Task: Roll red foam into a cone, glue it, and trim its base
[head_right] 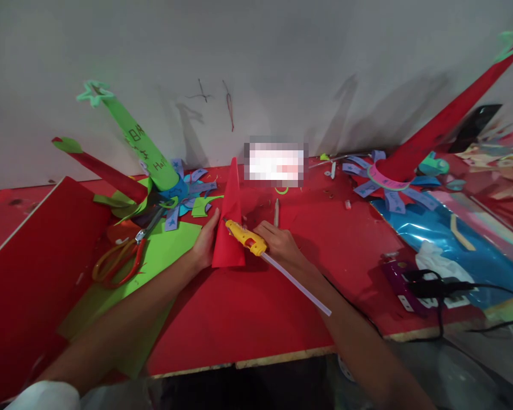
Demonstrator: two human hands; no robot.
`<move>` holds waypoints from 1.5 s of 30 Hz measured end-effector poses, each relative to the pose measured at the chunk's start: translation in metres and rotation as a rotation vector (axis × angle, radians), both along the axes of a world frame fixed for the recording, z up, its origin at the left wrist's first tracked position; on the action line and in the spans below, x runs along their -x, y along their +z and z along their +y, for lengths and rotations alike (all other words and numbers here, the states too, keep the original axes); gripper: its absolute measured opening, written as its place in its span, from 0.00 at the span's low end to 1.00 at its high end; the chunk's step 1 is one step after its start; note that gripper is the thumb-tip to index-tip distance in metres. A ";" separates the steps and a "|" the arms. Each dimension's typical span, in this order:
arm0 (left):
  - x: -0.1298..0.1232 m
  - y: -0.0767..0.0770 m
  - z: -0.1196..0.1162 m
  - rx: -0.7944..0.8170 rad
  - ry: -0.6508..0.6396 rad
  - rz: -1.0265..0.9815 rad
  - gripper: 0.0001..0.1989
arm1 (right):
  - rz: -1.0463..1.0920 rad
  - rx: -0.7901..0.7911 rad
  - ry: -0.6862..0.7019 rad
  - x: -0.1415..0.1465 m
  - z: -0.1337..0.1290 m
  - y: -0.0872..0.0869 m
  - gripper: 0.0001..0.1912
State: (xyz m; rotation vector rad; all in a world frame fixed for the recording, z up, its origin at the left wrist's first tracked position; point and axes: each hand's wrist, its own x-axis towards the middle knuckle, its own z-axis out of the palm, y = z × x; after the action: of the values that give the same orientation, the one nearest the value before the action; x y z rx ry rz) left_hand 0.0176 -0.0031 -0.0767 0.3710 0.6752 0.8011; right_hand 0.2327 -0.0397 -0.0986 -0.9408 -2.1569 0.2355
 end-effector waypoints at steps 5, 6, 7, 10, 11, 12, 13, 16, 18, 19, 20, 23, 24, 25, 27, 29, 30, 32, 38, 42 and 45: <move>0.000 0.002 -0.001 -0.002 0.008 0.023 0.34 | -0.027 0.007 0.014 0.001 0.001 0.001 0.10; -0.001 0.003 -0.001 0.004 0.012 0.030 0.34 | -0.031 0.000 0.011 0.001 0.001 0.001 0.11; -0.001 0.004 -0.001 0.010 0.014 0.035 0.35 | -0.037 -0.005 0.006 0.001 0.001 0.001 0.11; -0.001 0.006 -0.001 0.018 0.014 0.040 0.35 | -0.070 0.012 -0.011 0.000 0.001 0.001 0.12; -0.001 0.006 -0.001 0.020 0.013 0.042 0.36 | -0.082 0.021 -0.019 0.000 0.000 0.001 0.13; -0.001 0.006 -0.001 0.021 0.013 0.047 0.36 | -0.095 0.028 -0.022 0.000 0.000 0.001 0.13; -0.001 0.006 -0.001 0.024 0.015 0.053 0.36 | -0.108 0.033 -0.022 0.000 0.000 0.001 0.13; -0.002 0.007 -0.001 0.035 0.026 0.056 0.37 | -0.121 0.025 -0.021 -0.001 0.001 0.001 0.14; -0.002 0.008 -0.001 0.036 0.028 0.046 0.37 | -0.111 0.023 -0.018 -0.001 0.001 0.000 0.14; -0.002 0.009 -0.001 0.036 0.029 0.041 0.37 | -0.102 0.028 -0.019 -0.001 0.001 0.000 0.14; -0.002 0.009 -0.001 0.036 0.028 0.036 0.37 | -0.092 0.035 -0.019 -0.001 0.002 0.000 0.13; -0.002 0.009 -0.002 0.037 0.023 0.018 0.37 | -0.072 0.055 -0.008 -0.001 0.002 -0.001 0.13; -0.002 0.008 -0.002 0.033 0.021 0.009 0.37 | -0.069 0.058 -0.006 0.000 0.002 -0.001 0.14; -0.002 0.007 -0.002 0.027 0.020 0.000 0.36 | -0.066 0.061 -0.004 0.000 0.002 -0.002 0.14; -0.002 0.005 -0.002 0.015 0.017 -0.007 0.35 | -0.057 0.068 -0.001 0.002 0.002 -0.003 0.14; -0.003 0.004 -0.002 0.014 0.014 0.005 0.35 | -0.049 0.077 0.000 0.003 0.002 -0.004 0.14; -0.003 0.004 -0.002 0.019 0.014 0.016 0.35 | -0.045 0.079 0.001 0.003 0.002 -0.004 0.14; -0.003 0.005 -0.002 0.032 0.011 0.036 0.36 | -0.042 0.082 0.000 0.004 0.001 -0.004 0.13; -0.003 0.006 -0.002 0.045 0.012 0.067 0.36 | -0.088 0.034 -0.011 0.004 0.002 -0.004 0.14; -0.003 0.002 -0.001 0.035 0.023 0.058 0.35 | -0.123 -0.004 -0.042 0.004 0.002 -0.004 0.14; -0.003 0.000 -0.001 0.028 0.039 0.044 0.34 | -0.116 -0.026 -0.068 0.004 0.002 -0.004 0.14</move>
State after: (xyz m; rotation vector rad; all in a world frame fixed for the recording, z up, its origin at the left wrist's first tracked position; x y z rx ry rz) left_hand 0.0203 -0.0038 -0.0767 0.3515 0.7357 0.8217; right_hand 0.2291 -0.0378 -0.1023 -1.0334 -2.2232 0.1226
